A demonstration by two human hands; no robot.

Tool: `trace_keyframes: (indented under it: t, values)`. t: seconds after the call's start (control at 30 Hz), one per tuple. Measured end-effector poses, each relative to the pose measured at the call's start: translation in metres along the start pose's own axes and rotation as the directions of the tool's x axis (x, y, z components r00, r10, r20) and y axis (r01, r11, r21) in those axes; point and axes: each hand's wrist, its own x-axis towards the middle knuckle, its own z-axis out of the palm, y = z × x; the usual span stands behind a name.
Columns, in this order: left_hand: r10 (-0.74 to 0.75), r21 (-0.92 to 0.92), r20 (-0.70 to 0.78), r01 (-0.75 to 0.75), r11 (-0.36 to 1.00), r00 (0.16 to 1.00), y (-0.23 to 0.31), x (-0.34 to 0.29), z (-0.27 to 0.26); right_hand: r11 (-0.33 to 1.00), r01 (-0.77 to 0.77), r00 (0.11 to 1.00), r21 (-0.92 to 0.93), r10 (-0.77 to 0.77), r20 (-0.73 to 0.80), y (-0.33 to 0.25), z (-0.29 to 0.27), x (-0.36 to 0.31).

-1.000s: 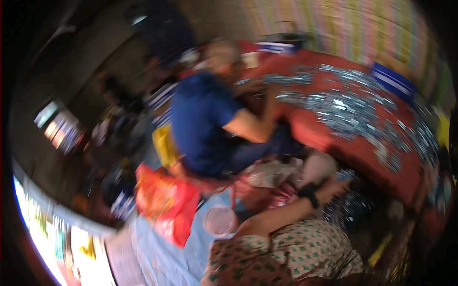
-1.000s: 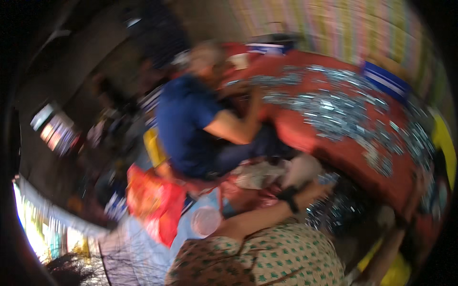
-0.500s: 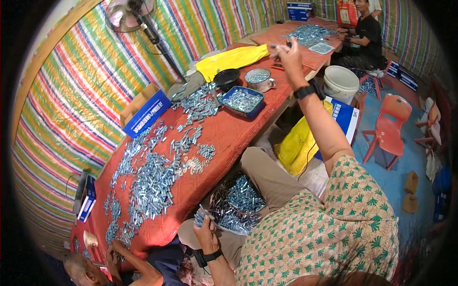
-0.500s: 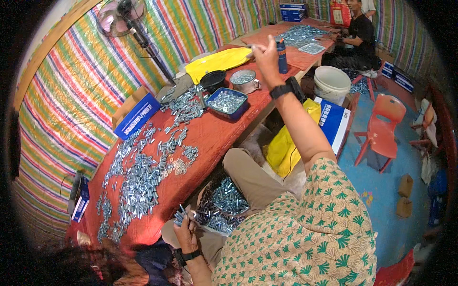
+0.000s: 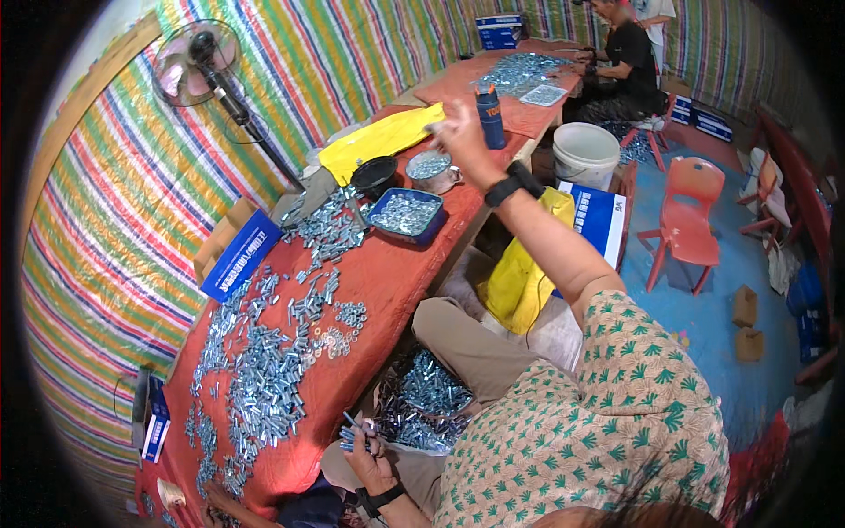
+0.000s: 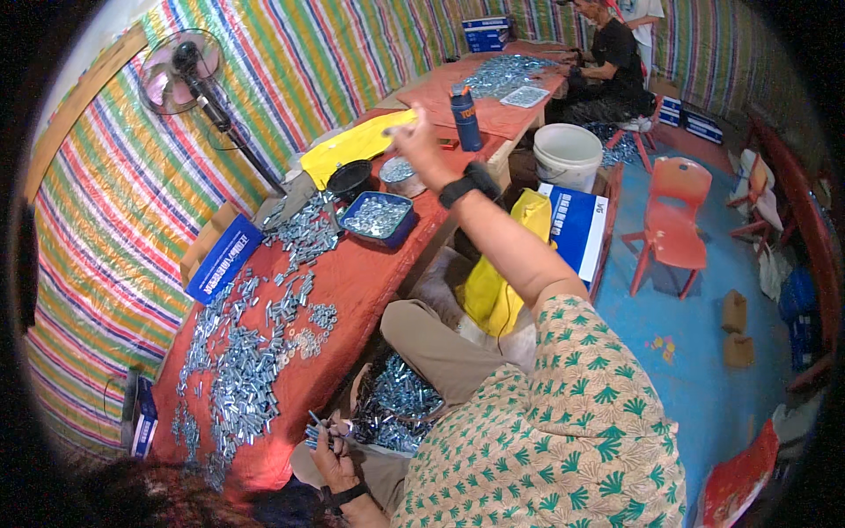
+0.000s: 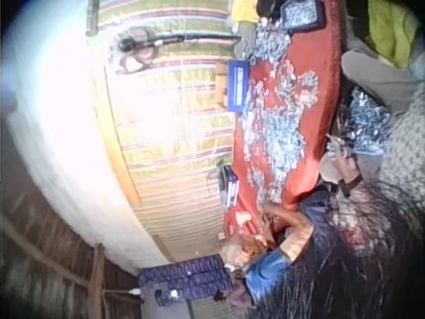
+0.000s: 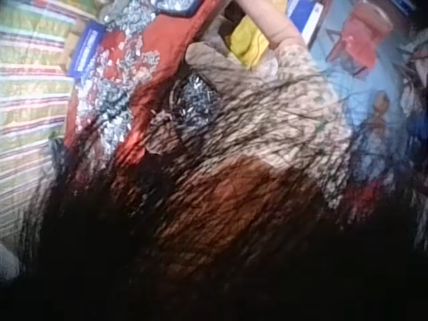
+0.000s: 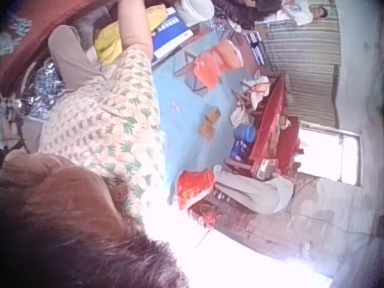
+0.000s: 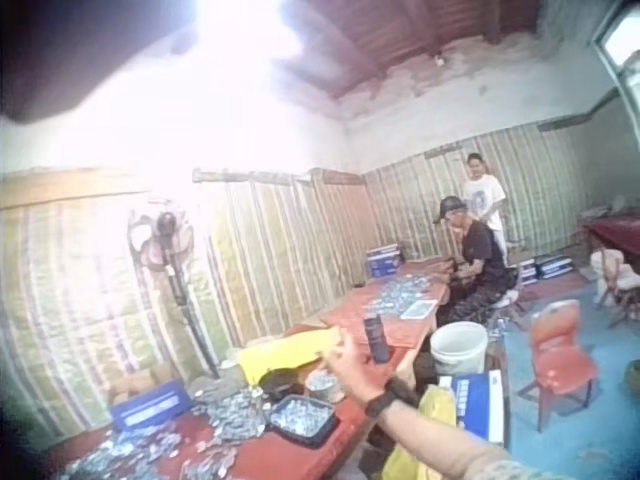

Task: Sorting metal bolts and washers on a work table.

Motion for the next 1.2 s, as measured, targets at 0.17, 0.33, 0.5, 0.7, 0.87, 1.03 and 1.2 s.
trace_keyframes:
  t: [0.17, 0.33, 0.5, 0.7, 0.87, 1.03, 1.2]
  values:
    - [0.042, 0.053, -0.06, -0.039, 0.998, 0.997, 0.008, -0.007, 0.013, 0.968, -0.243, 0.95, 0.061, 0.225, 0.216, 0.028, 0.08, -0.076]
    - [0.038, -0.004, -0.049, -0.038, 0.999, 0.998, 0.01, 0.006, 0.013, 0.942, -0.336, 0.815, -0.013, 0.298, 0.496, 0.046, 0.121, -0.14]
    - [0.118, 0.007, -0.155, -0.118, 0.993, 0.981, 0.026, 0.02, -0.016, 0.978, -0.186, 0.663, -0.096, 0.197, 0.722, 0.083, 0.174, -0.205]
    - [0.251, -0.004, -0.304, -0.265, 0.964, 0.919, 0.072, 0.058, -0.034, 0.986, -0.128, 0.522, -0.108, 0.159, 0.838, 0.089, 0.229, -0.265]
    - [0.332, 0.028, -0.365, -0.346, 0.938, 0.87, 0.086, 0.118, -0.037, 0.988, 0.0, 0.519, -0.157, 0.134, 0.844, 0.109, 0.275, -0.281]
    - [0.284, 0.008, -0.402, -0.306, 0.952, 0.871, 0.078, 0.142, -0.035, 0.954, 0.27, 0.565, -0.127, -0.05, 0.824, 0.126, 0.322, -0.291]
    - [0.248, 0.032, -0.294, -0.25, 0.968, 0.923, 0.074, 0.151, -0.034, 0.91, 0.376, 0.493, -0.177, -0.034, 0.869, 0.152, 0.347, -0.299]
